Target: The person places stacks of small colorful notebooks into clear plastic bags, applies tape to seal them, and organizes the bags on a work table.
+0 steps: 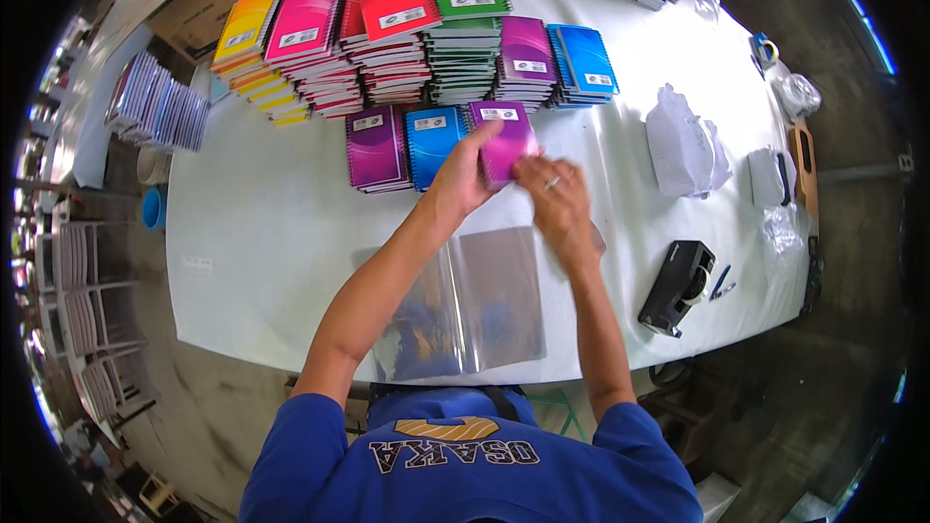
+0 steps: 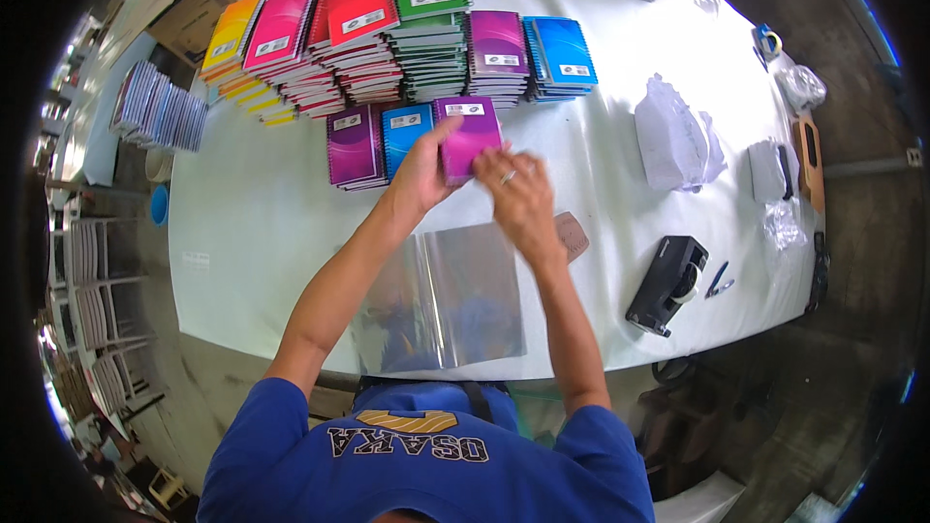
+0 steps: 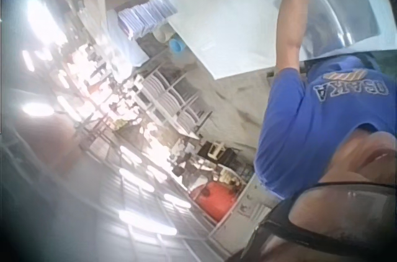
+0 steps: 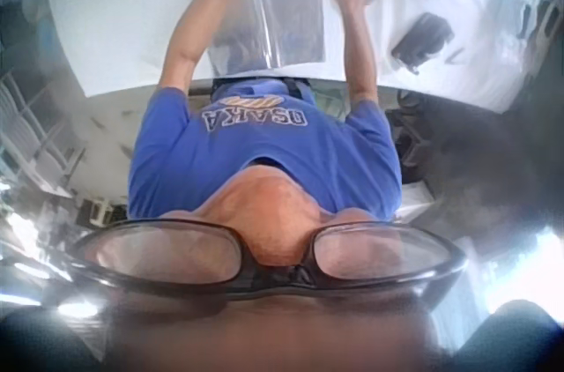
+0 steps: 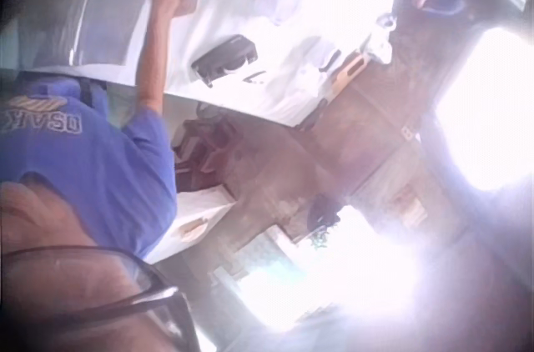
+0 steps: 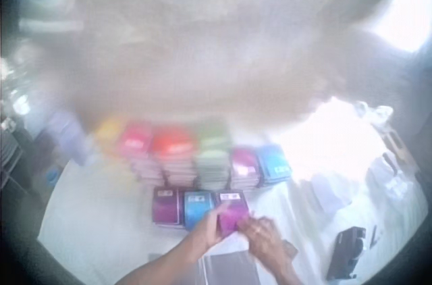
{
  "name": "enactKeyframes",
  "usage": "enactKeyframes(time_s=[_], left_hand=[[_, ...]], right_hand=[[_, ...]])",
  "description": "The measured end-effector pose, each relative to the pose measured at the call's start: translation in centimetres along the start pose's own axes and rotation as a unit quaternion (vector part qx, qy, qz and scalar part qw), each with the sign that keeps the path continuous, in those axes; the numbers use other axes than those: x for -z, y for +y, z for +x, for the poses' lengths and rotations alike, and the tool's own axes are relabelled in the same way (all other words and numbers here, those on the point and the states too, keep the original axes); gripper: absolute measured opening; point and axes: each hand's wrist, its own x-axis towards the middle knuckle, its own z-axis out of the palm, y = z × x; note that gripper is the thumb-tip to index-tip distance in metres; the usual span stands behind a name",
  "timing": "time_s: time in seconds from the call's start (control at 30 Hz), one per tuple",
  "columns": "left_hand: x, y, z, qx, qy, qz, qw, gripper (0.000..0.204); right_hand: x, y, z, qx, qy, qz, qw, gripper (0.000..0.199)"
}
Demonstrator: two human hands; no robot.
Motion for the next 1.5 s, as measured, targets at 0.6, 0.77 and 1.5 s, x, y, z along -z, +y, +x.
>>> enactKeyframes(time_s=[0.6, 0.77, 1.5], left_hand=[[16.8, 7.3, -12.4, -0.085, 0.102, 0.039, 0.990, 0.050], [17.0, 9.1, -14.7, -0.014, -0.009, 0.110, 0.994, 0.076], [25.7, 7.3, -20.3, -0.088, 0.216, 0.074, 0.970, 0.041]], right_hand=[[-11.7, 1.0, 3.2, -0.382, -0.109, 0.011, 0.918, 0.017], [-4.4, -5.6, 12.6, 0.042, -0.302, 0.190, 0.933, 0.031], [-15.3, -13.1, -2.0, -0.253, -0.158, 0.148, 0.943, 0.028]])
